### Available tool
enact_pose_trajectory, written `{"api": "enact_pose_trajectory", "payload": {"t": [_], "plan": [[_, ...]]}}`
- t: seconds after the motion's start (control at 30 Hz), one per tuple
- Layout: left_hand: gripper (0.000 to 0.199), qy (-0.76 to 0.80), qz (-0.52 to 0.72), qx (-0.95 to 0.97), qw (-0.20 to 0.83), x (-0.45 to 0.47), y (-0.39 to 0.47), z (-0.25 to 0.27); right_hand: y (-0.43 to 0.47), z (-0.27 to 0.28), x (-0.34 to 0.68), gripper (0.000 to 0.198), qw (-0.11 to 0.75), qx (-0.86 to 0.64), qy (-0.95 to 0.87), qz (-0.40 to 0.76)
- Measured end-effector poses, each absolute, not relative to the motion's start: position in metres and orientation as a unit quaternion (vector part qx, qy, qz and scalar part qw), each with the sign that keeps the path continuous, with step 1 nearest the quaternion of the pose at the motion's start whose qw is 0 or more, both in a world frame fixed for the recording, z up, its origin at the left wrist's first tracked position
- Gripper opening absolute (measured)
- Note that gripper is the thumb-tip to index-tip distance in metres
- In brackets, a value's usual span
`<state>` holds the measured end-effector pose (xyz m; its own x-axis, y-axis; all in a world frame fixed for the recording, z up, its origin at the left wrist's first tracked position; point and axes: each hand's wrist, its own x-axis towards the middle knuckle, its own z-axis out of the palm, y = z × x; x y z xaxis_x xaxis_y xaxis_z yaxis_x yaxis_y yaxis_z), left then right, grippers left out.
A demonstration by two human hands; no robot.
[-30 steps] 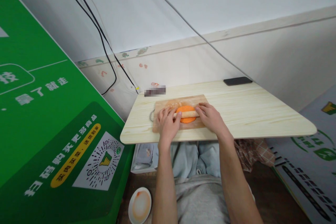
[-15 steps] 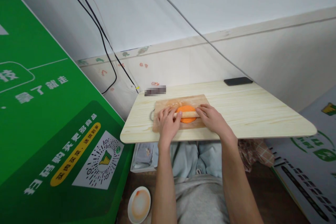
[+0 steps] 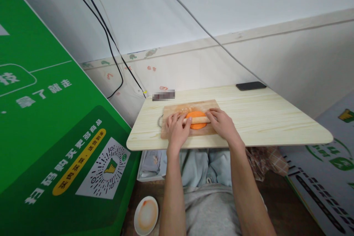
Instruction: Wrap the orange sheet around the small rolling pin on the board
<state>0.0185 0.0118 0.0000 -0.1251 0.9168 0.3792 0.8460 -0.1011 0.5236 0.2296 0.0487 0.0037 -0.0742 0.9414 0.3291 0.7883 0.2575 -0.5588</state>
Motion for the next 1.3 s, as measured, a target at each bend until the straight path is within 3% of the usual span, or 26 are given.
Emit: {"api": "enact_pose_trajectory", "payload": {"t": [0.43,0.97,1.3], "plan": [[0.039,0.676,0.328,0.657,0.058,0.016,0.012,0.002,0.034,0.013,0.245,0.037,0.29,-0.499,-0.802,0.154],[0.039,0.673,0.336,0.658,0.049,0.019,0.01,0.002,0.045,0.004,0.222,0.046,0.305,-0.634,-0.705,0.089],[0.038,0.685,0.314,0.655,0.06,0.016,0.009,0.005,0.03,0.006,0.245,0.042,0.259,-0.556,-0.775,0.149]]}}
